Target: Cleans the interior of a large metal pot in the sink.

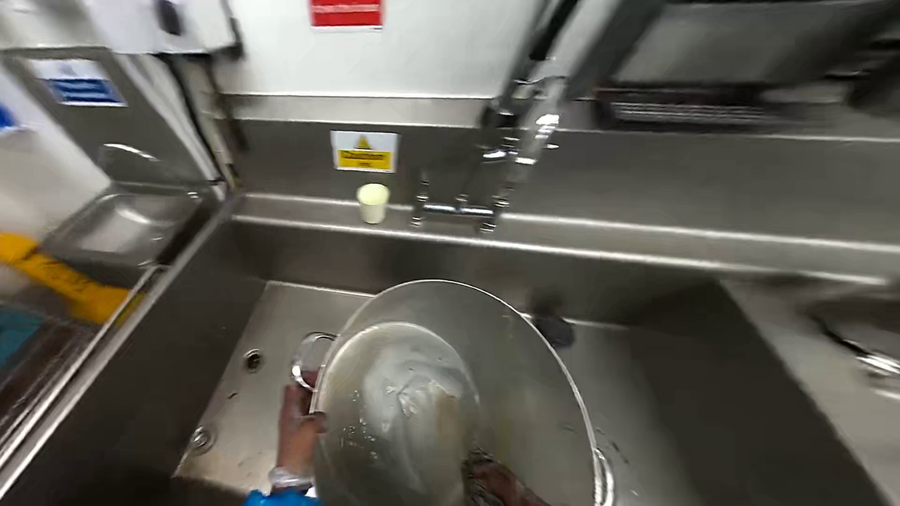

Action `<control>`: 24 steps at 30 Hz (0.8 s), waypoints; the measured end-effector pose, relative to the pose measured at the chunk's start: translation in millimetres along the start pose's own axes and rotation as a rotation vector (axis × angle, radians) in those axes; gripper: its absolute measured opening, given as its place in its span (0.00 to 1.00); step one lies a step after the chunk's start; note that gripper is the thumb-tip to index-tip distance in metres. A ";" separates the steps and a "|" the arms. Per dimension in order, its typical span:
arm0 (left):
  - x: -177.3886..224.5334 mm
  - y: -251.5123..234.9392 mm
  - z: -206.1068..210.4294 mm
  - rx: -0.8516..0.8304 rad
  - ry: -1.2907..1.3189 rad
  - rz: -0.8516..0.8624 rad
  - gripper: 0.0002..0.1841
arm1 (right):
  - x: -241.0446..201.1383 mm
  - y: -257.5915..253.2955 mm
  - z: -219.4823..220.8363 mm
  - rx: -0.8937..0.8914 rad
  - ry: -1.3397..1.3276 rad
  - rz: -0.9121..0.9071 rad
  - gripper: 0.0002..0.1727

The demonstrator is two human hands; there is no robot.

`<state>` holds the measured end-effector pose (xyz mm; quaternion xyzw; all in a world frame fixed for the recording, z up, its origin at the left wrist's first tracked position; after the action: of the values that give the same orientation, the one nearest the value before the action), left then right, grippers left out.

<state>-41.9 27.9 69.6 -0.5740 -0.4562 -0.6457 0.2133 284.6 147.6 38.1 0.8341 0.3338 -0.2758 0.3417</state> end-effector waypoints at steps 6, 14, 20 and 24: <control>43.1 31.3 28.8 -0.027 0.077 0.133 0.49 | 26.5 4.4 -27.9 0.096 -0.070 -0.036 0.22; 73.7 62.9 77.0 -0.156 0.017 0.318 0.50 | 40.9 -28.1 -41.9 -0.196 0.190 0.038 0.26; 84.6 89.9 109.0 -0.231 0.007 0.358 0.49 | 66.6 -43.9 -30.0 -0.557 0.421 0.144 0.35; 90.6 114.0 124.3 -0.259 -0.099 0.404 0.49 | 149.3 -60.7 -20.5 -0.588 0.502 0.328 0.31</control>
<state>94.5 97.9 184.3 -0.7071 -0.2555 -0.6140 0.2402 337.4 251.1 -75.5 0.7844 0.3338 0.1012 0.5128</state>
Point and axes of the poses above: each hand's wrist, its own y-axis away from the middle knuckle, its own z-axis out of the palm, x = y × z, the point moved 10 cm from there along -y, towards the middle knuckle, and after that the axes turned 4 degrees about -z, right-handed, at the moved point
